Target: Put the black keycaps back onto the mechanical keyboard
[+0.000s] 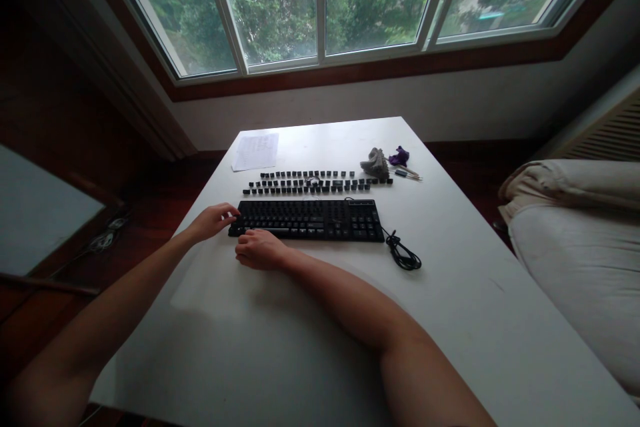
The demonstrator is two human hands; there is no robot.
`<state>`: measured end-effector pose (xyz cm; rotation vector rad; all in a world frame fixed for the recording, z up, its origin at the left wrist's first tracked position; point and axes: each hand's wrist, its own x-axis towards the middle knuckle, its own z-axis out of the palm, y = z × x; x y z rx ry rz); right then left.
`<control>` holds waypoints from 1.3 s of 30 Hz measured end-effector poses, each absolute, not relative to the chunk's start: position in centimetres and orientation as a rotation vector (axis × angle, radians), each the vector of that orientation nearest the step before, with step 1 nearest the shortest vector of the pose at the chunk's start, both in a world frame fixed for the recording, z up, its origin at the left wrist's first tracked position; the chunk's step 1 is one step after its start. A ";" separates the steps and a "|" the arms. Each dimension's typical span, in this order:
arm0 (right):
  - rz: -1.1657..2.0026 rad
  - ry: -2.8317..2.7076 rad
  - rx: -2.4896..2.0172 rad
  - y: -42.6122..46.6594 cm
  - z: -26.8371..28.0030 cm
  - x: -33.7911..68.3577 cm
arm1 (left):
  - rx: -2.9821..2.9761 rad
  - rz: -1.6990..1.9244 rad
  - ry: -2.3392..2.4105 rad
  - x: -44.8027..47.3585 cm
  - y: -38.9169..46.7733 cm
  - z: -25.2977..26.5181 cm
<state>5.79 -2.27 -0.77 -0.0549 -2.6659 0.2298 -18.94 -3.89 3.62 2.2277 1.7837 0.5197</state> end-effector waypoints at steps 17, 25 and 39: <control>0.186 -2.551 -0.204 -2.2 -0.3 5.8 | 2.235 0.735 1.923 -17.3 -5.5 2.2; 0.215 -2.431 -0.521 -1.6 -1.0 5.6 | 1.965 1.019 1.883 -17.3 -5.4 0.3; 0.221 -2.532 -0.548 -1.5 -1.1 5.3 | 1.599 1.158 1.860 -17.6 -5.2 -1.2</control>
